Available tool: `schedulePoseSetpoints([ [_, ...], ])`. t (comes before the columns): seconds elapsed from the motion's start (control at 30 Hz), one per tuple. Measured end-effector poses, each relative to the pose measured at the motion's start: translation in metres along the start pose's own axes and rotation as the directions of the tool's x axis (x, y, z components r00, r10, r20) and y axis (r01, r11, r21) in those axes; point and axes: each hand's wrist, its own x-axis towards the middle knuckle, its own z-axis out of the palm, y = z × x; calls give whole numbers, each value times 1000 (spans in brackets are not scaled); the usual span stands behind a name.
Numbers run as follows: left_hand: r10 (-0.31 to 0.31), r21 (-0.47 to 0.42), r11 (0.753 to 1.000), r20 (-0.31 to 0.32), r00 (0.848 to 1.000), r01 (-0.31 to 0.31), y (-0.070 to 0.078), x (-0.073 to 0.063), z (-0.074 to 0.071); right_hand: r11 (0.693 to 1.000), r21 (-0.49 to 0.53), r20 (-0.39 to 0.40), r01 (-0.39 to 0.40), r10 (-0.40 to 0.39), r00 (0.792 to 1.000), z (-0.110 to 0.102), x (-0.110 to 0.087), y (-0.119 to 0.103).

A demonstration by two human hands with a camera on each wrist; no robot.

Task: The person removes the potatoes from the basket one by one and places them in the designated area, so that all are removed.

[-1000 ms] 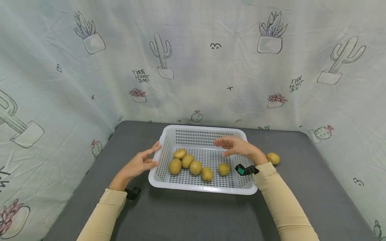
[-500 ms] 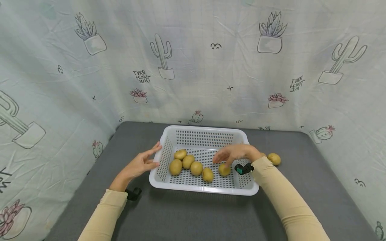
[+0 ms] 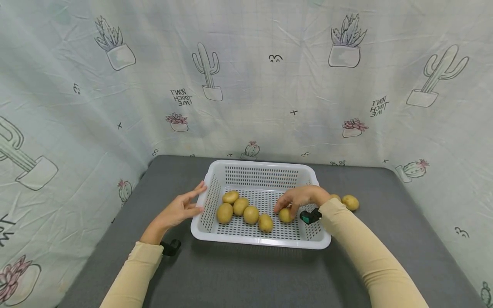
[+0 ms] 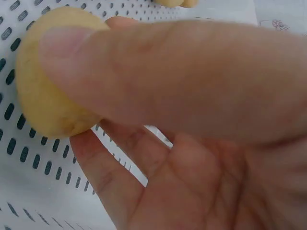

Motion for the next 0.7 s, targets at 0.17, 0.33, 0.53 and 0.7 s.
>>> schedulePoseSetpoints([
  [0.17,-1,-6,1000,2,1000,1,-1,0,0,998,-41,-18,-38,37,999,1,1,-1],
  [0.33,3,-2,1000,6,1000,-3,-1,0,0,995,-45,-54,-88,85,995,4,2,-1],
  [0.53,6,5,1000,13,1000,-6,-1,1,-1,994,-50,-57,-101,98,994,5,4,0],
  [0.7,-9,3,1000,0,1000,9,0,1,-2,995,-40,-51,-95,93,994,2,3,-1],
])
